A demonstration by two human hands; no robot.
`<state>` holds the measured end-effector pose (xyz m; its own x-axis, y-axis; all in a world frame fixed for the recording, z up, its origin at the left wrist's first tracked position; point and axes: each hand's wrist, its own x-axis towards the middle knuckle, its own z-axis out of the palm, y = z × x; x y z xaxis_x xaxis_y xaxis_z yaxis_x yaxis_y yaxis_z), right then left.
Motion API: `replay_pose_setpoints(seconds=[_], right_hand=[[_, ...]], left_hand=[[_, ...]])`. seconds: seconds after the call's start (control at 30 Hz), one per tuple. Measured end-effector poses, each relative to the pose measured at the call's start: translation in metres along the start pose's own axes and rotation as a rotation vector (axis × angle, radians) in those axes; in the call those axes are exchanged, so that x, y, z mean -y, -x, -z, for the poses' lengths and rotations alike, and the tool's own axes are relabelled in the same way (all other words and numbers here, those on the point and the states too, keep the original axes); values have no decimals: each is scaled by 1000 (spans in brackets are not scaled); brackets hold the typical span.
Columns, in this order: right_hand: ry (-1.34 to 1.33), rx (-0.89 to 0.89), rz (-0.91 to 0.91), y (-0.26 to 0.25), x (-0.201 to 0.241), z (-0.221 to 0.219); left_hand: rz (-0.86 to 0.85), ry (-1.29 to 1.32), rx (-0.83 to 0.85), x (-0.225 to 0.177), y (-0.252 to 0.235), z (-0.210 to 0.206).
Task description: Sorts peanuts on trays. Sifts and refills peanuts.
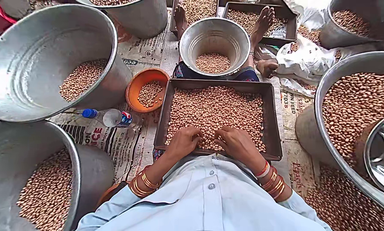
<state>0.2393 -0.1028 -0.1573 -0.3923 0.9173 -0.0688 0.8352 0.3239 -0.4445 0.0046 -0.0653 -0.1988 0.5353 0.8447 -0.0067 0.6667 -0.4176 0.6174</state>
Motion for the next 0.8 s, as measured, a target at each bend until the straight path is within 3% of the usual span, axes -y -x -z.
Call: replay_pose_setpoints(seconds=[0.1,0.2,0.3,0.37,0.5,0.63,0.8], right_hand=[[-51,-39,33,-6,10,-2],[-105,-120,107,-13,22,-9],[-114,-227,133,-18,17,-6],[-53,-305,90,-18,3,1],[63,-336,-44,-4,-24,21],[87,-313,-160,15,-41,31],[87,-273,-275,36,-57,29]], left_hand=[[85,159,98,-3,-1,3],[181,506,320,-8,-6,8],[293,792,356,-5,-24,25],[305,614,210,9,-42,42],[222,-4,-86,20,-67,66],[246,-244,46,65,-124,48],[213,-251,109,71,-129,39]])
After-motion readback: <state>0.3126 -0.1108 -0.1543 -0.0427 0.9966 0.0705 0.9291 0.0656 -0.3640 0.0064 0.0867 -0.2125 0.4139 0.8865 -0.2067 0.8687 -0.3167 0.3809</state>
